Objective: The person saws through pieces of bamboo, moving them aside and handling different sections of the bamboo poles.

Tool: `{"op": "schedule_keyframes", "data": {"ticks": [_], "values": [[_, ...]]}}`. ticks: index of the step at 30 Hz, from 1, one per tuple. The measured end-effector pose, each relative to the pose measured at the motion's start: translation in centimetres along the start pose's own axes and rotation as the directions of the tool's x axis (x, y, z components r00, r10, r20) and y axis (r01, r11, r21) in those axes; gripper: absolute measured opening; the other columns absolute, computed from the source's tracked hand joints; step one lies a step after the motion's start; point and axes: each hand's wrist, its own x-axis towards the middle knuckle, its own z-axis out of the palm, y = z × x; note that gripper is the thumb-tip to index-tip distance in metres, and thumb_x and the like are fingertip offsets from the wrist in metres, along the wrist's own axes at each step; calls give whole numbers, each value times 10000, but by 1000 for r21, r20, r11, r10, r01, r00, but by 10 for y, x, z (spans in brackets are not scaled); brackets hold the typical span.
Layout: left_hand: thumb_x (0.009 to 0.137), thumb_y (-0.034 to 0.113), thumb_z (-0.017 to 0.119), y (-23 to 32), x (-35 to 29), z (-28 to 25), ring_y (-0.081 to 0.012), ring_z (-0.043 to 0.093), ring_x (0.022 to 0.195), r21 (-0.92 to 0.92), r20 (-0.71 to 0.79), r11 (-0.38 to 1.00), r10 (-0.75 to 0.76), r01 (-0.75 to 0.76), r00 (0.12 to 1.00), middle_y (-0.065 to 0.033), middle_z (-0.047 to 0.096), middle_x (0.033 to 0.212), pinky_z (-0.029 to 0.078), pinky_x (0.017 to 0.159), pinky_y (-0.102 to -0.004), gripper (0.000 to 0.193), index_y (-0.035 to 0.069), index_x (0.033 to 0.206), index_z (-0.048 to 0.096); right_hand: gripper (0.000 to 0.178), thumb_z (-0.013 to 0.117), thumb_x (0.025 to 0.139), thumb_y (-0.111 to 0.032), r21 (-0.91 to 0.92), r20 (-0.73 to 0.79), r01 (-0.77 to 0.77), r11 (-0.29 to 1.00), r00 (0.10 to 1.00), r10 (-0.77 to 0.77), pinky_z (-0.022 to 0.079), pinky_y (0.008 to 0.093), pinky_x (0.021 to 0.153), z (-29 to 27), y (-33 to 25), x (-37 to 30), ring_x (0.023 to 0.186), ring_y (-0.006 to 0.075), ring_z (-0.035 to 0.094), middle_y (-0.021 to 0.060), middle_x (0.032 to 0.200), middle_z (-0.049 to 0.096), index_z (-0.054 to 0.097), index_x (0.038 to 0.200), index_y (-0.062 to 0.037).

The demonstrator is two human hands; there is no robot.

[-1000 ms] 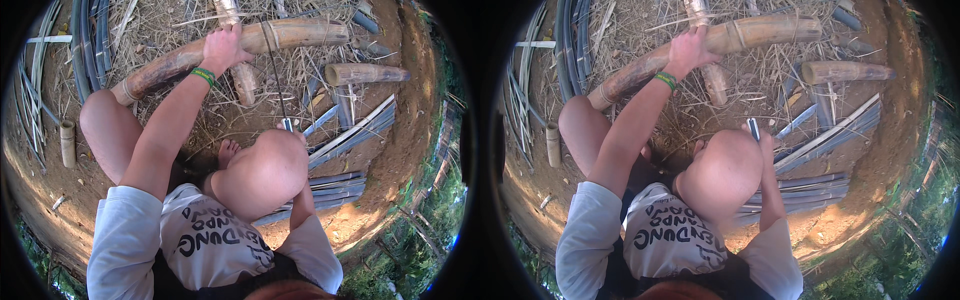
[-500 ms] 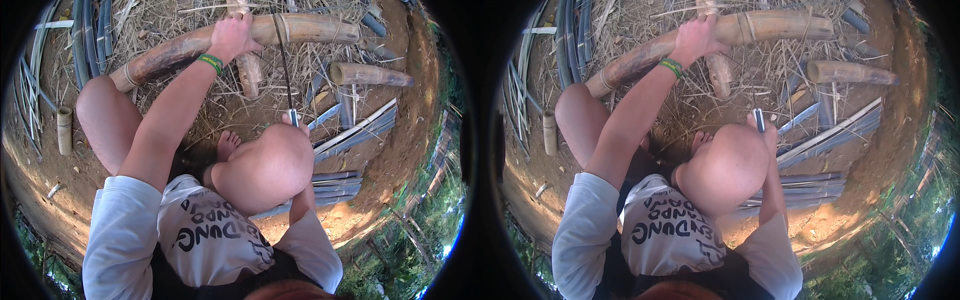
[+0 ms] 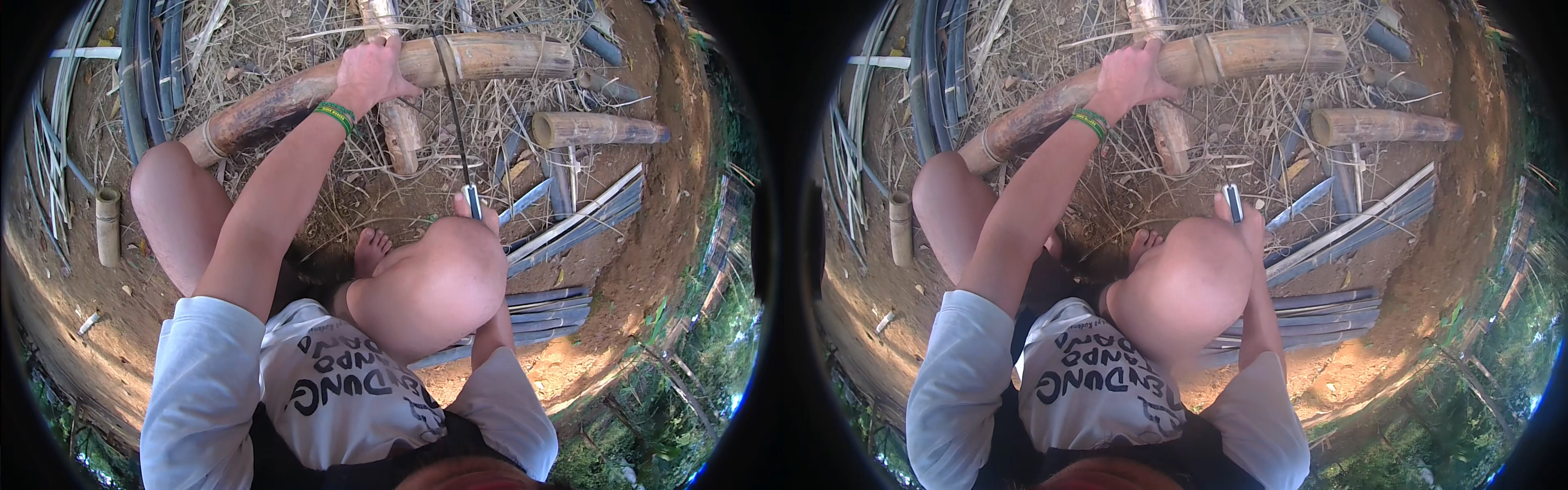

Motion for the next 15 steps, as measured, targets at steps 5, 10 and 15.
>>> {"op": "schedule_keyframes", "data": {"ticks": [5,10,15], "values": [[620,679,871,5,5,-10,-352,750,1001,-7,50,1000,-6,6,999,-201,725,1135,613,880,-438,995,25,1316,591,542,675,968,-456,-20,-126,168,986,977,-169,520,528,688,22,-94,88,746,502,684,294,718,671,714,834,67],[607,661,879,3,7,-24,-352,748,997,-12,131,1000,-24,26,991,-208,719,1146,614,875,-435,1009,20,1330,586,555,680,959,-474,86,-74,160,983,985,-154,522,526,683,10,-73,55,735,480,699,292,705,666,720,813,61],[599,679,882,9,4,-20,-340,750,980,15,70,1000,10,-11,998,-208,712,1163,613,868,-434,1035,10,1331,587,549,680,963,-455,36,10,9,999,1000,-10,527,534,689,-11,-11,-16,726,464,710,283,698,667,707,772,59]]}}
